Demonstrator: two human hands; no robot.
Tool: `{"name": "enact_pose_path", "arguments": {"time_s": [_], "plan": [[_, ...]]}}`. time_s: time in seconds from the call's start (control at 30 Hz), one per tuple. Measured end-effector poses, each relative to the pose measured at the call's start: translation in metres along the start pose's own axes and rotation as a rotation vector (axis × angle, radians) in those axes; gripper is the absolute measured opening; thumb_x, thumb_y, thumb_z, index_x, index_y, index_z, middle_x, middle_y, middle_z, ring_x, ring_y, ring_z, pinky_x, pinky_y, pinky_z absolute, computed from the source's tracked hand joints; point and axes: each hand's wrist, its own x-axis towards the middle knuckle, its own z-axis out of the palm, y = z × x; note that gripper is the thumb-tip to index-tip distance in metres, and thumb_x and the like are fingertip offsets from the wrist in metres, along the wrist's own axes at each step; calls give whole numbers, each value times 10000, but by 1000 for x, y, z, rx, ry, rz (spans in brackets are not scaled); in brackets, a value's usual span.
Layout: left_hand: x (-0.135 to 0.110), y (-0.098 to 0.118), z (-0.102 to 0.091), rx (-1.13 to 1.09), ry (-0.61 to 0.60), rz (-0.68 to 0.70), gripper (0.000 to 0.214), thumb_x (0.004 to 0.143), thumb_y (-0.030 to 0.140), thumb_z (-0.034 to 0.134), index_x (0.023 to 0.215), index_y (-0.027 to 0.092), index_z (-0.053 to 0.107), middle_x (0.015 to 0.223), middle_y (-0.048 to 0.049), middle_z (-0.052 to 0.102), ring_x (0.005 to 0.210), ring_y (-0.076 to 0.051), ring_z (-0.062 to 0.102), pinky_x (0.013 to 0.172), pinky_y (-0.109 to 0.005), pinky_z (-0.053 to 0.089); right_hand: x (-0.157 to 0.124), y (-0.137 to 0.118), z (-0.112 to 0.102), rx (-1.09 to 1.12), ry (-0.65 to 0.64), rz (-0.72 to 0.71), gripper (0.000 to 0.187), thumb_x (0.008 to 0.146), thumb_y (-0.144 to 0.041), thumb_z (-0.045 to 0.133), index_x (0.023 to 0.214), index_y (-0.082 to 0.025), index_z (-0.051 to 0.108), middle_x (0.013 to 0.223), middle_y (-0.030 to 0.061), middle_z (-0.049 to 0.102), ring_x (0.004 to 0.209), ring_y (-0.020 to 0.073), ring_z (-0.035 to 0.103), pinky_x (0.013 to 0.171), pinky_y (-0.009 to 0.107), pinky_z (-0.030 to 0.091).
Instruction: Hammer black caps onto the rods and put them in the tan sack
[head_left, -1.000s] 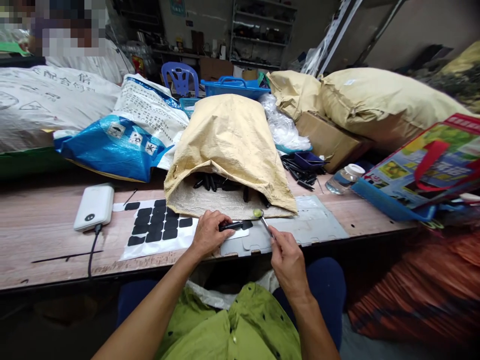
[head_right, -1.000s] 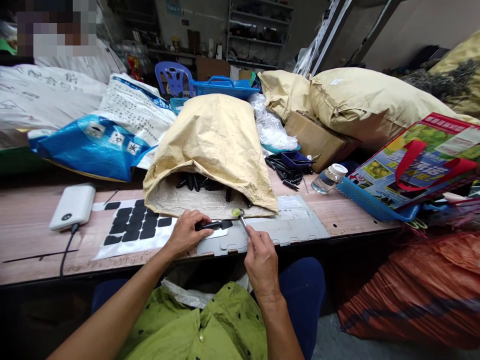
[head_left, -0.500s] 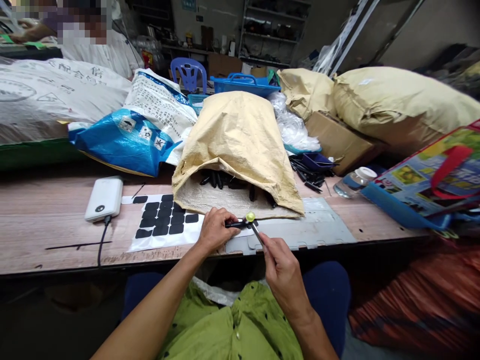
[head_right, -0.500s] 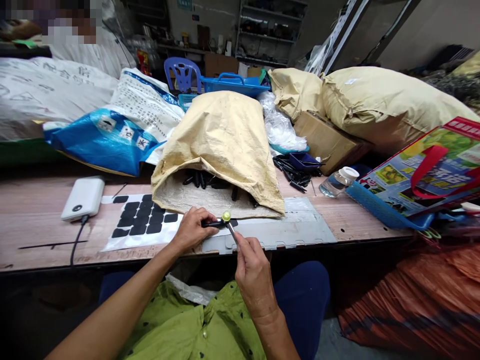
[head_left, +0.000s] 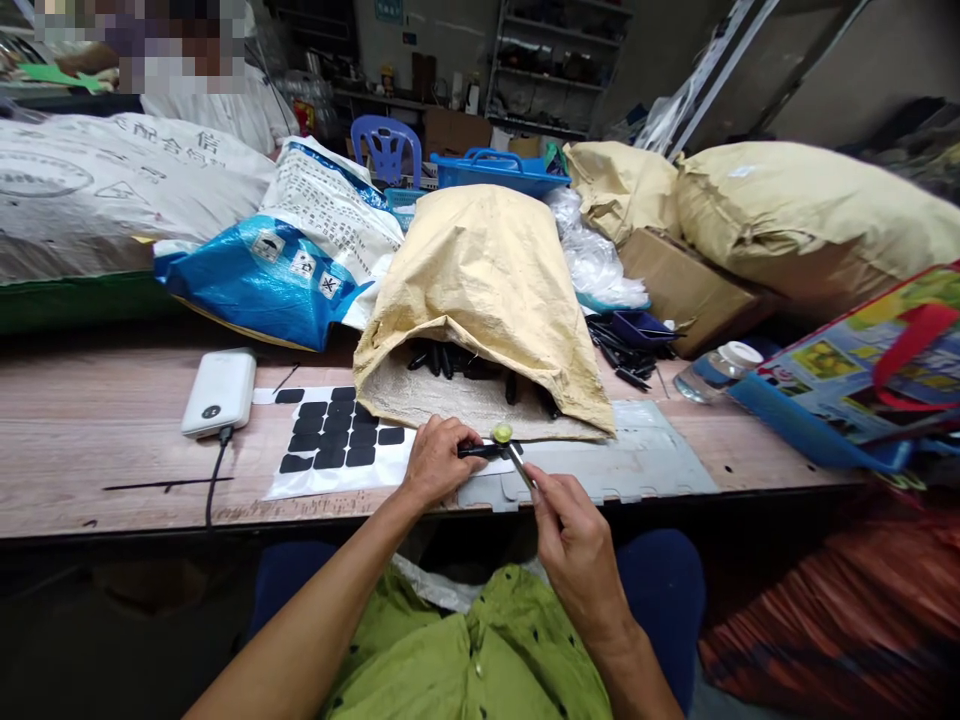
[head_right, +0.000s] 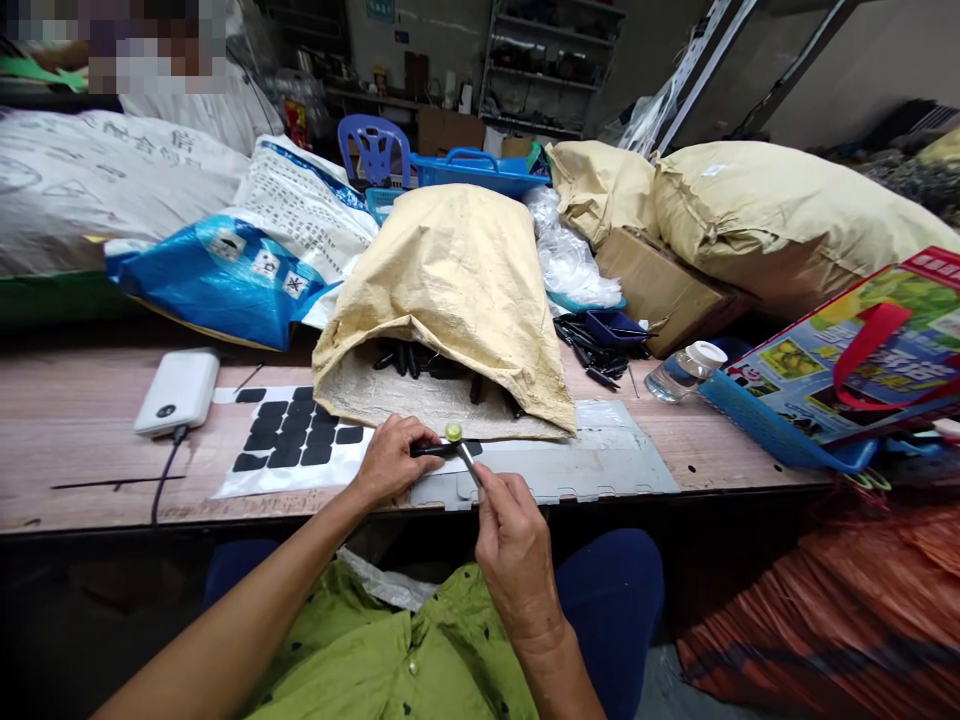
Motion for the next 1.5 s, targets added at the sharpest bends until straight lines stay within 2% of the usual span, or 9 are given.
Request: {"name": "enact_pose_path", "arguments": {"time_s": [0.1,0.23,0.47,0.7,0.83,1.0,1.1,1.3,1.5], "plan": [[-1,-3,-3,-64,-16,37,126,885,349,685,934,255,753,935,-7,734,961,-228,561,878,-357,399,7,17,-6,-209,74,13,332,1017,-183,466,1270,-191,681,989,79,665,915,200,627,849,313,502],[-1,-7,-7,-196,-12,31,383,1026,399,427,860,222,722,825,-7,691,879,-203,572,829,-330,394,14,38,-4,-538,92,32,336,973,-132,489,1204,-208,722,949,71,666,862,216,570,777,319,447],[-3,-8,-12,-329,-37,71,490,1042,446,339,844,192,708,782,-15,651,805,-186,585,779,-303,399,11,42,7,-574,54,84,324,952,-118,532,1187,-224,729,944,60,659,857,208,558,741,326,385],[-5,-7,-11,-174,-141,146,477,1058,413,322,824,204,682,790,-4,680,858,-192,568,916,-361,330,20,23,3,-311,79,83,372,911,-231,601,1273,-207,686,1115,107,621,1025,273,547,909,415,449],[-6,-6,-9,-56,-235,303,488,1075,422,298,784,194,616,804,4,653,873,-184,518,912,-374,292,31,0,3,103,-124,-4,619,879,-248,651,1479,-232,500,1331,113,563,1188,260,546,972,385,483],[-7,-4,-12,-112,-252,309,489,1077,420,292,811,201,638,788,4,645,871,-188,519,920,-380,299,32,1,16,325,-199,186,269,946,-312,615,1183,-209,691,1064,66,716,880,192,651,756,302,519],[-8,-4,-16,-232,-242,271,454,1065,416,319,961,233,721,795,-2,687,887,-203,553,949,-388,311,27,11,23,413,-161,284,278,939,-366,648,1163,-209,698,1056,62,735,871,192,667,782,306,524],[-9,-5,-15,-281,-174,271,308,819,473,753,1030,250,768,919,-27,728,910,-228,583,962,-384,350,19,17,28,565,-163,416,352,910,-429,682,1169,-192,696,981,64,736,844,199,664,749,305,531],[-8,-8,-9,-257,-162,232,179,877,387,714,991,271,789,828,-15,700,891,-220,583,964,-391,341,13,15,32,651,-166,437,409,869,-423,723,1203,-191,684,1001,72,733,862,210,673,738,306,547]]}}
